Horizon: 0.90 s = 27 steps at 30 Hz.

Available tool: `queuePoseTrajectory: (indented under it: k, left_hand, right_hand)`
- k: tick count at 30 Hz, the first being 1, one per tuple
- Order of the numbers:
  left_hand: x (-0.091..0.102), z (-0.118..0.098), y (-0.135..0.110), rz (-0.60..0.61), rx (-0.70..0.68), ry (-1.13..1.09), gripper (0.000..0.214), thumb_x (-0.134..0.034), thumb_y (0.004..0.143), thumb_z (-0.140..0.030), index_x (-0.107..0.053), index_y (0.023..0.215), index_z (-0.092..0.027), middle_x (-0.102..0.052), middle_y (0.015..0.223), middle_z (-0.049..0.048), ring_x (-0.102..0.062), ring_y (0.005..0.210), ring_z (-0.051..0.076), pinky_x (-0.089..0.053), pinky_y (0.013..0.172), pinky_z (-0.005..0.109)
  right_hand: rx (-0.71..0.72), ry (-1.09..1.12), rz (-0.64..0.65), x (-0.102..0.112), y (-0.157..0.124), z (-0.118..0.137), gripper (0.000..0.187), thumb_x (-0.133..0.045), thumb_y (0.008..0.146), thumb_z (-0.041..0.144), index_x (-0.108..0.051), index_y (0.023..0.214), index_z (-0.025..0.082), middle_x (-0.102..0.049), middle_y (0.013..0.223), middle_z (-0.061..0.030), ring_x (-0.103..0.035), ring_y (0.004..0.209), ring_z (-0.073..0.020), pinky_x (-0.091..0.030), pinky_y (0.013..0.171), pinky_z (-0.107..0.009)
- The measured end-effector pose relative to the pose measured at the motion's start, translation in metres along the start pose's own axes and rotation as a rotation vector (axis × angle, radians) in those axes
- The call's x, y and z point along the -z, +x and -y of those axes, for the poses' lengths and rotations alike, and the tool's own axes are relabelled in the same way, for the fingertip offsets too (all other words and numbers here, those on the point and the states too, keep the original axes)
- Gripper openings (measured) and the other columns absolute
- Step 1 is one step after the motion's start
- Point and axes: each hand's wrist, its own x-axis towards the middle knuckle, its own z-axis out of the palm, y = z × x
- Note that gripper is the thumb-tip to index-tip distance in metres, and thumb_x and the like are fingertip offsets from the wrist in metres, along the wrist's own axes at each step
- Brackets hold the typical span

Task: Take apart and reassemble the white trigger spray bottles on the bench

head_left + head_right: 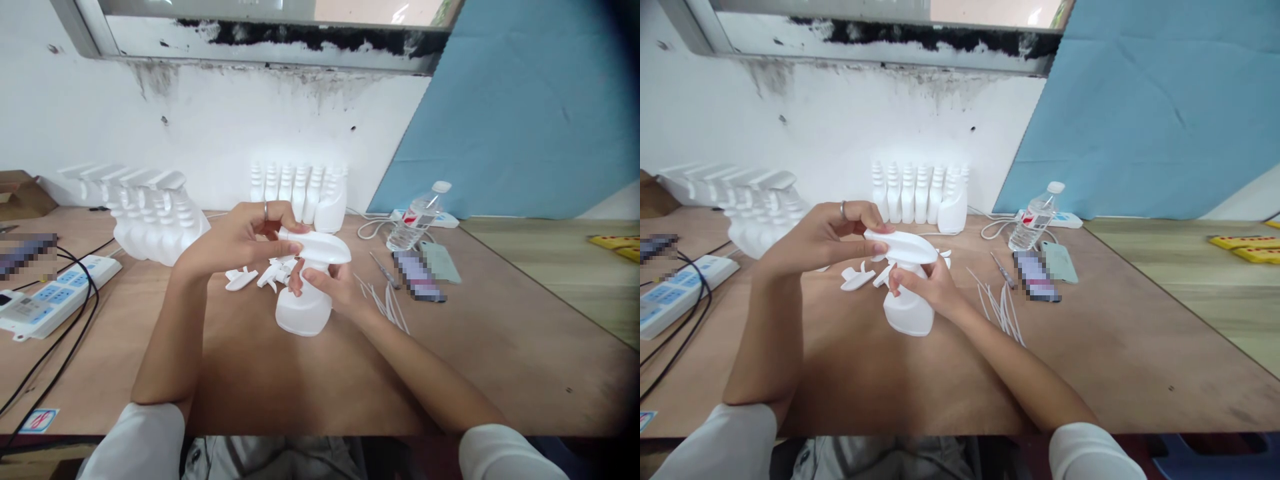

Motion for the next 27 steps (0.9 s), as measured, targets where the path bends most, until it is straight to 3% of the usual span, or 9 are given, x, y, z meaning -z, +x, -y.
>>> queuePoseTrajectory:
  k: [5,10,15,20,24,27]
  left_hand:
    - [0.009,-0.003,0.0,-0.045,-0.144,0.164,0.02,-0.07,0.078,-0.035,-0.068,0.091,-0.019,-0.066,0.1,0.0071,-0.063,0.088,0.017,-0.054,0.071,0.026]
    - [0.02,-0.004,-0.009,-0.336,-0.215,0.183,0.017,-0.064,0.084,-0.036,-0.067,0.097,-0.025,-0.062,0.106,0.0054,-0.061,0.091,0.017,-0.052,0.071,0.029]
    - [0.027,-0.001,-0.015,-0.454,-0.194,0.201,0.019,-0.06,0.088,-0.039,-0.064,0.098,-0.024,-0.063,0.102,0.0017,-0.06,0.087,0.016,-0.049,0.066,0.028]
    - [0.024,-0.002,-0.012,-0.387,-0.149,0.244,0.017,-0.06,0.087,-0.038,-0.066,0.096,-0.026,-0.065,0.099,0.003,-0.062,0.088,0.017,-0.05,0.066,0.027]
    - [0.015,-0.006,-0.007,-0.233,-0.13,0.278,0.022,-0.061,0.085,-0.037,-0.067,0.098,-0.02,-0.067,0.101,0.0059,-0.064,0.086,0.017,-0.052,0.069,0.025]
    - [0.005,-0.007,-0.002,-0.086,-0.131,0.316,0.031,-0.065,0.082,-0.039,-0.066,0.106,-0.02,-0.068,0.102,0.0049,-0.064,0.08,0.015,-0.051,0.065,0.022]
  right_hand:
    - [-0.127,0.0,0.114,0.007,0.003,0.007,0.024,-0.07,0.076,0.037,-0.06,0.078,0.015,-0.058,0.069,-0.002,-0.054,0.065,-0.0149,-0.045,0.063,-0.03]
    - [-0.204,0.013,0.19,0.008,0.003,0.018,0.018,-0.07,0.073,0.024,-0.059,0.086,0.017,-0.06,0.085,-0.0018,-0.054,0.07,-0.0125,-0.043,0.065,-0.027]
    - [-0.216,0.026,0.087,0.006,0.002,0.019,0.019,-0.07,0.073,0.021,-0.059,0.088,0.017,-0.058,0.077,-0.0006,-0.054,0.068,-0.0134,-0.043,0.063,-0.027]
    - [-0.19,0.063,0.099,0.004,0.001,0.018,0.031,-0.069,0.073,0.022,-0.057,0.101,0.019,-0.058,0.08,-0.0004,-0.055,0.07,-0.0141,-0.044,0.066,-0.029]
    - [-0.207,-0.001,0.106,0.003,0.001,0.018,0.017,-0.067,0.076,0.028,-0.057,0.084,0.017,-0.059,0.076,-0.0018,-0.056,0.072,-0.0159,-0.045,0.068,-0.031]
    - [-0.186,-0.009,0.149,0.003,0.001,0.019,0.018,-0.068,0.076,0.03,-0.058,0.085,0.017,-0.059,0.078,-0.002,-0.058,0.074,-0.0166,-0.047,0.071,-0.032]
